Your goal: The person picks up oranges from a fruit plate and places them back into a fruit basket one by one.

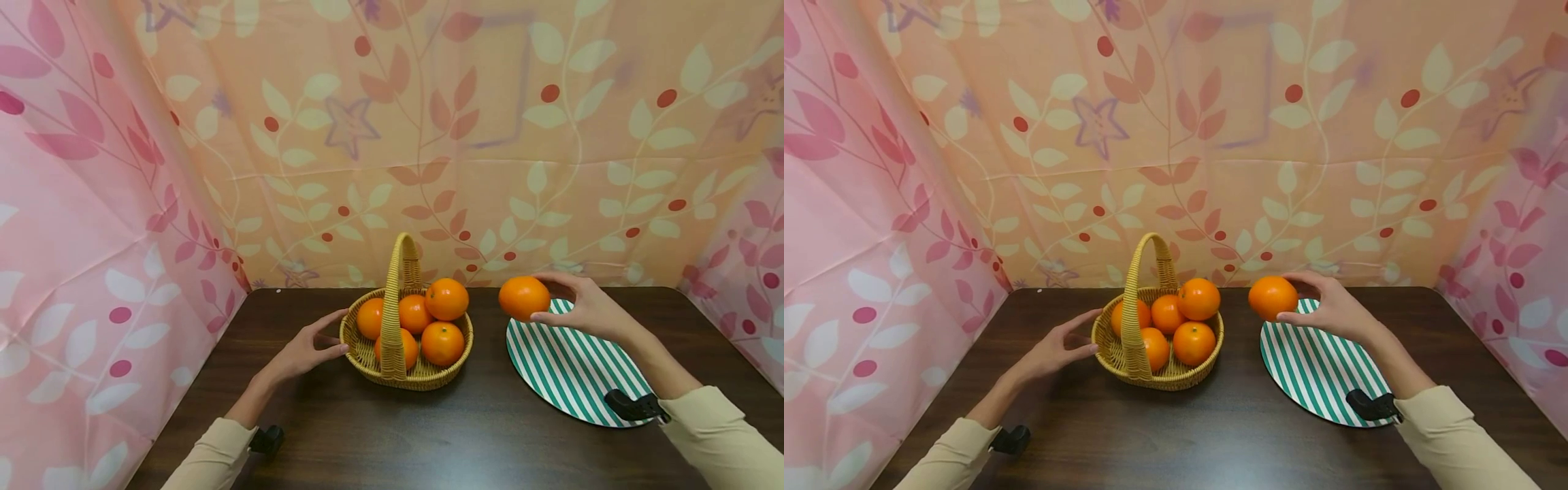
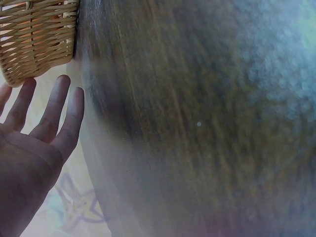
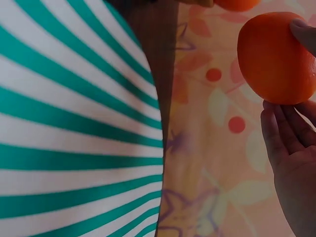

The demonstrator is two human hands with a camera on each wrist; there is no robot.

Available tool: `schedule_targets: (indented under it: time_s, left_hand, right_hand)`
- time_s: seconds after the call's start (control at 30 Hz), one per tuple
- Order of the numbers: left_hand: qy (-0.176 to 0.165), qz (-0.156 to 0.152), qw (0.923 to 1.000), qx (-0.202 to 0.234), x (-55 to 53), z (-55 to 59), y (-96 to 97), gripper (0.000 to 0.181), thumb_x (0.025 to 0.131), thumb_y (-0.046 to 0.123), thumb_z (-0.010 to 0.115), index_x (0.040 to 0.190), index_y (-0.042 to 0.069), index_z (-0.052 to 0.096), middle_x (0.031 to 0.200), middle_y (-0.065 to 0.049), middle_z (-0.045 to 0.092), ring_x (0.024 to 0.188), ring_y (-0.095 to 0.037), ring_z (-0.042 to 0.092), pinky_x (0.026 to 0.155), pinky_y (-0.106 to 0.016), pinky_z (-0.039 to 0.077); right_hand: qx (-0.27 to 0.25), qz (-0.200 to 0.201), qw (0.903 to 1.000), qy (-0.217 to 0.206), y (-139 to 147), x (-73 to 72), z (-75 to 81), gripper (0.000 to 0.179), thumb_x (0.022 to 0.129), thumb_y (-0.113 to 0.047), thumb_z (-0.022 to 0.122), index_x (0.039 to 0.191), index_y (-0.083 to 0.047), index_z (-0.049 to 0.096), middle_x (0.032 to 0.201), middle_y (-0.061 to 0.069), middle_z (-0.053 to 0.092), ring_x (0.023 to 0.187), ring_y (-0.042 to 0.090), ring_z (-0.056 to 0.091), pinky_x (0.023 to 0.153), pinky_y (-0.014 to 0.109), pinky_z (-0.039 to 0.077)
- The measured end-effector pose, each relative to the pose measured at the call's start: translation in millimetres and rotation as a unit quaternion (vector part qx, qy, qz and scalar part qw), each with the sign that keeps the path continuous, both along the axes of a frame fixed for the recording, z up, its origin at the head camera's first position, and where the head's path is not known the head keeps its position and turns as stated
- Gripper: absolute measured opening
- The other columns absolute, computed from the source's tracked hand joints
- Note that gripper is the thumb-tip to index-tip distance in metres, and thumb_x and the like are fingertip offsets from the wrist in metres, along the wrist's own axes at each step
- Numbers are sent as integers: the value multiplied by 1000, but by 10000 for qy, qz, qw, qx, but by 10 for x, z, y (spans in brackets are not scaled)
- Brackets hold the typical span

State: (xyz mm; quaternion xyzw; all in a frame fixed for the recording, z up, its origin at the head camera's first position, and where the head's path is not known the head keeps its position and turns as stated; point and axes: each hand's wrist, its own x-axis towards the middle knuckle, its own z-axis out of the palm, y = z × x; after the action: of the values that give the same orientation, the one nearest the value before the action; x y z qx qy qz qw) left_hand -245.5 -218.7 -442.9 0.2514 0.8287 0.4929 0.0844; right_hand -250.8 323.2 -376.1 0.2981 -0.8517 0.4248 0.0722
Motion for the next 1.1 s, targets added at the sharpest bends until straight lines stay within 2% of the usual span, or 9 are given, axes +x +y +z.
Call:
schedule_targets:
  time_s: [0.33, 0.6, 0.73, 0.9, 1.1]
  left_hand:
    - [-20, -42, 10000, 46, 11, 4, 2, 70, 98, 20, 71, 159, 15, 36, 161, -14, 31, 118, -42, 61, 88, -39, 55]
    - [16, -40, 10000, 36, 5, 8, 9, 70, 98, 19, 71, 159, 15, 36, 161, -14, 31, 117, -41, 62, 88, -38, 55]
    - [26, -36, 10000, 41, -2, 3, 1, 71, 98, 19, 72, 159, 14, 36, 161, -14, 32, 117, -41, 62, 87, -37, 56]
    - [42, -52, 10000, 54, -7, -7, -3, 71, 98, 19, 72, 159, 14, 36, 161, -14, 32, 116, -41, 62, 86, -36, 56]
    - [25, -79, 9999, 79, -14, -12, 0, 71, 98, 19, 72, 159, 15, 36, 161, -13, 33, 117, -39, 62, 88, -37, 56]
  right_hand:
    - [-243, 498, 9984, 79, -342, 13, 127, 63, 79, -5, 89, 135, -10, 62, 125, 3, 63, 105, 19, 64, 92, 24, 51]
    - [-441, 939, 9946, -88, -636, 92, 166, 63, 80, -6, 88, 137, -11, 60, 125, 3, 63, 103, 21, 65, 88, 30, 54]
    - [-355, 1054, 9938, -42, -828, 133, 148, 64, 80, -11, 89, 137, -12, 60, 127, 0, 62, 106, 21, 63, 92, 33, 52]
    - [-128, 1123, 9930, 350, -1071, 138, 79, 65, 77, -23, 93, 133, -16, 63, 127, -4, 63, 113, 18, 59, 98, 38, 49]
    - [17, 1553, 9866, 494, -1306, 169, -20, 63, 76, -25, 93, 131, -13, 64, 126, -3, 63, 109, 17, 60, 92, 48, 52]
